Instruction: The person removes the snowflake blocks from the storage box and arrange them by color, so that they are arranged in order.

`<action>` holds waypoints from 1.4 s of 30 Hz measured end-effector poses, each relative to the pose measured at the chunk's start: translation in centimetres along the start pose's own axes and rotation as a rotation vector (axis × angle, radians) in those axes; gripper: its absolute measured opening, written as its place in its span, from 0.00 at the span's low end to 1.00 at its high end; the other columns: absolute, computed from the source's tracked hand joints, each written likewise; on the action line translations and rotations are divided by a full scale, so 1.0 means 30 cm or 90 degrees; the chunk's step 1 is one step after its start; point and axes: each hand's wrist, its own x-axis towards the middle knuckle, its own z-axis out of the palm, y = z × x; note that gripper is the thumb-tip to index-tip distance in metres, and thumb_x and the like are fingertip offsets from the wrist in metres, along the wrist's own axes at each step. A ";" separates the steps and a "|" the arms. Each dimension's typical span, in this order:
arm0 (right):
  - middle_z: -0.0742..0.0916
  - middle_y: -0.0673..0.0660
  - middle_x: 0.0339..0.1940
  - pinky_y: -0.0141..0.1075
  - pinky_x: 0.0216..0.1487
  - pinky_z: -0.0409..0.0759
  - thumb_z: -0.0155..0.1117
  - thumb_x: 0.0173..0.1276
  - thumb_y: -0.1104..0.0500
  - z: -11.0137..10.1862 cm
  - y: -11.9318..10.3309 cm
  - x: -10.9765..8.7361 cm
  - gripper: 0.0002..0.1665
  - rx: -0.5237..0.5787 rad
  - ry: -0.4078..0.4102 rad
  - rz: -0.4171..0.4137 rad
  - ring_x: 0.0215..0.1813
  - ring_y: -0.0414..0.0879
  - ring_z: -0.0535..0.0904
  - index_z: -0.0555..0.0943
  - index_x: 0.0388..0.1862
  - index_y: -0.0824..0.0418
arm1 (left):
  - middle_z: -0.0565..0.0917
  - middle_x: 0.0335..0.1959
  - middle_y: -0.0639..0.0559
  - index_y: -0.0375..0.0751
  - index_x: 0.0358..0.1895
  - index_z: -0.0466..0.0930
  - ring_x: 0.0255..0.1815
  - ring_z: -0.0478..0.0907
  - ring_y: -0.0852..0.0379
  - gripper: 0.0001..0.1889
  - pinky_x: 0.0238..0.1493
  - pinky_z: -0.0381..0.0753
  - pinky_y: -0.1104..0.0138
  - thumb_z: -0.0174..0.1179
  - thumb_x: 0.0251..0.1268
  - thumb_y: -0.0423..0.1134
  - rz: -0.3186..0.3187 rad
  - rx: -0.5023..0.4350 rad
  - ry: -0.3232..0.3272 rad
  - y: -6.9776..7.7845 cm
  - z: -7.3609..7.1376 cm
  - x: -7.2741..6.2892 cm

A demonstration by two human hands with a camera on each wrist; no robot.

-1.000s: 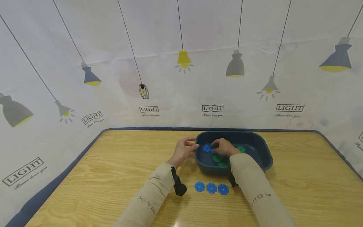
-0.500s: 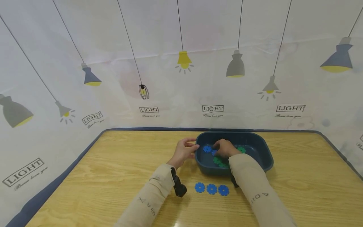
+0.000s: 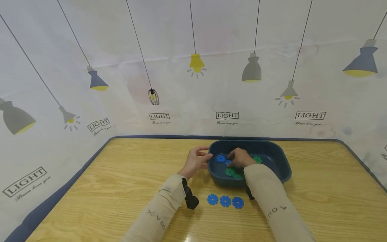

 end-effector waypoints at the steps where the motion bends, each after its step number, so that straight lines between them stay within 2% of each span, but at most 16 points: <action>1: 0.82 0.65 0.38 0.44 0.41 0.76 0.69 0.49 0.65 -0.001 -0.002 -0.001 0.20 0.001 0.001 0.003 0.41 0.56 0.76 0.79 0.42 0.73 | 0.77 0.30 0.48 0.40 0.49 0.76 0.19 0.76 0.58 0.17 0.29 0.81 0.58 0.62 0.54 0.32 0.000 -0.001 0.000 0.000 0.000 0.000; 9: 0.81 0.61 0.34 0.43 0.39 0.76 0.69 0.49 0.64 -0.006 -0.004 -0.006 0.16 0.009 -0.003 0.026 0.39 0.52 0.75 0.80 0.37 0.71 | 0.78 0.31 0.46 0.39 0.49 0.76 0.18 0.76 0.58 0.17 0.26 0.81 0.60 0.62 0.53 0.32 0.005 -0.003 -0.001 0.003 -0.002 -0.001; 17: 0.80 0.61 0.32 0.42 0.36 0.76 0.68 0.50 0.65 -0.013 -0.006 -0.023 0.15 0.016 -0.016 0.004 0.36 0.52 0.75 0.79 0.36 0.73 | 0.78 0.30 0.47 0.38 0.49 0.76 0.17 0.75 0.59 0.17 0.24 0.80 0.62 0.62 0.53 0.31 0.003 -0.002 -0.001 0.005 0.001 -0.003; 29: 0.80 0.62 0.35 0.42 0.40 0.76 0.64 0.50 0.67 -0.019 0.005 -0.020 0.15 0.041 -0.058 -0.012 0.39 0.52 0.74 0.78 0.38 0.73 | 0.78 0.31 0.47 0.39 0.49 0.76 0.19 0.76 0.58 0.17 0.24 0.80 0.64 0.62 0.53 0.32 -0.007 -0.002 -0.003 0.002 -0.001 0.000; 42: 0.80 0.61 0.35 0.42 0.41 0.75 0.67 0.49 0.66 -0.016 0.009 -0.012 0.17 0.050 -0.048 0.012 0.40 0.51 0.74 0.78 0.39 0.72 | 0.78 0.31 0.47 0.39 0.49 0.76 0.19 0.75 0.59 0.17 0.26 0.81 0.62 0.61 0.54 0.32 -0.003 0.004 0.002 0.005 0.001 -0.005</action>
